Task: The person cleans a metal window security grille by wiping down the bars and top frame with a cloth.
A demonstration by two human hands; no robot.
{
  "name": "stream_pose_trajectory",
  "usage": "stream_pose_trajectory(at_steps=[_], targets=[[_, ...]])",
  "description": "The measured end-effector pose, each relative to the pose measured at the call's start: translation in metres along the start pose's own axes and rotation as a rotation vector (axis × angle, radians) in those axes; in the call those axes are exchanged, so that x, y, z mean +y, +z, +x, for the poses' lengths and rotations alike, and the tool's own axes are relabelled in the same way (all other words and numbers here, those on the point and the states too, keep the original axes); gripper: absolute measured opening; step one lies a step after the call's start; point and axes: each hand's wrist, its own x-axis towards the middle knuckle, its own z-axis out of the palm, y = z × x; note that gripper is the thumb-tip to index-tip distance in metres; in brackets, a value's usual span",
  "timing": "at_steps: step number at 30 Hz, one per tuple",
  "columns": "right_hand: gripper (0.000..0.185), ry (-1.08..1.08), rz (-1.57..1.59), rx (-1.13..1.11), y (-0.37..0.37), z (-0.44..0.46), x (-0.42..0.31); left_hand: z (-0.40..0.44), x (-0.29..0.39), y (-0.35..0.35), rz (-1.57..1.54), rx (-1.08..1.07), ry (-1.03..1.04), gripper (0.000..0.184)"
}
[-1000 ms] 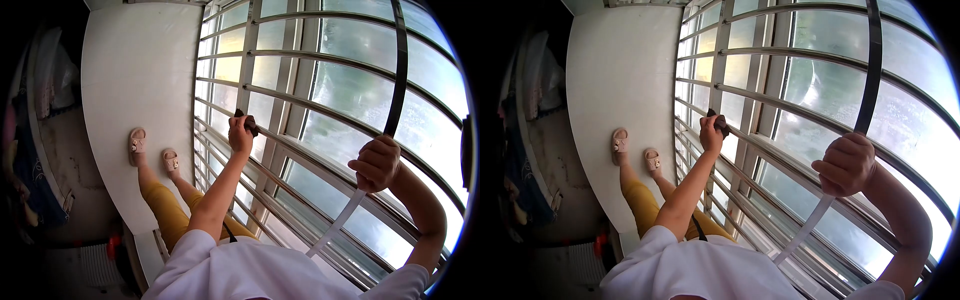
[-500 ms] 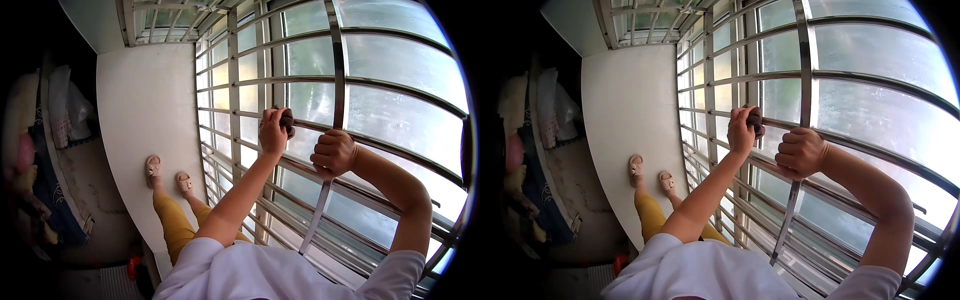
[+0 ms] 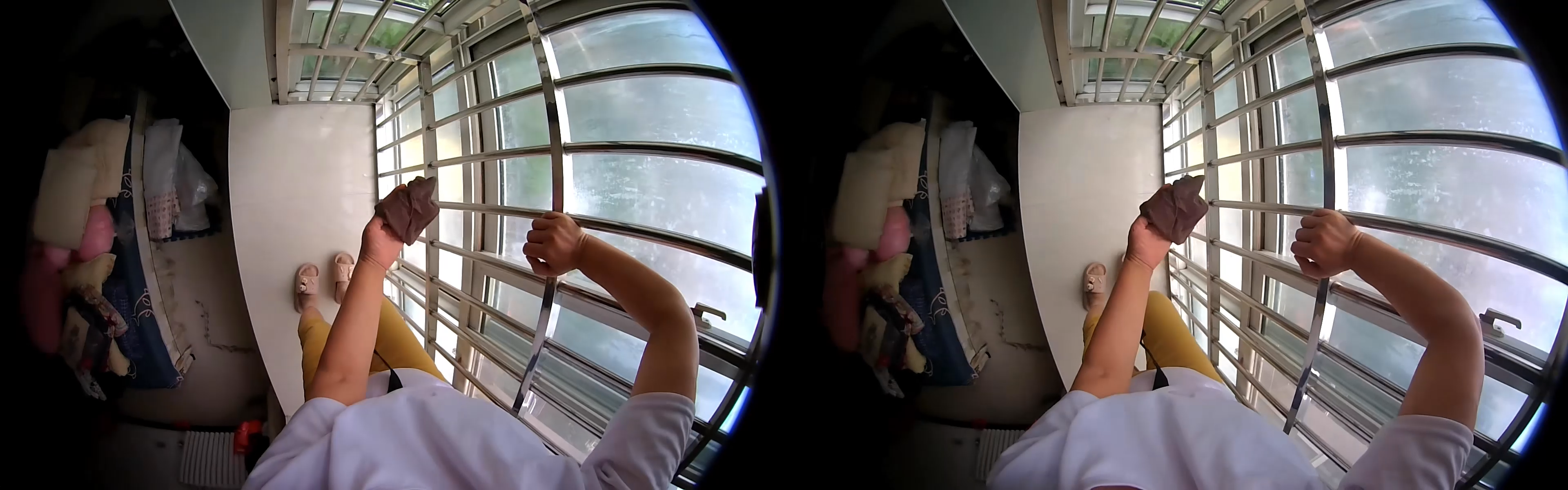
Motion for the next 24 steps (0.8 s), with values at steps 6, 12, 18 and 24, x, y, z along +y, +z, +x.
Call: stream_pose_trajectory(at_steps=[6,12,18,24], targets=[[0.016,-0.001,0.003,0.029,0.006,-0.004,0.001,-0.005,0.027,0.022,-0.048,-0.155,-0.044,0.056],[0.016,0.012,0.011,0.016,0.007,-0.007,0.003,0.022,0.030,0.040,0.345,0.363,0.138,0.036],[0.010,0.192,0.015,-0.108,0.017,-0.007,0.000,0.077,0.026,0.033,0.334,0.328,0.064,0.035],[0.019,0.492,-0.084,-0.807,0.014,0.044,-0.005,0.111,0.021,0.050,0.382,0.460,0.022,0.032]])
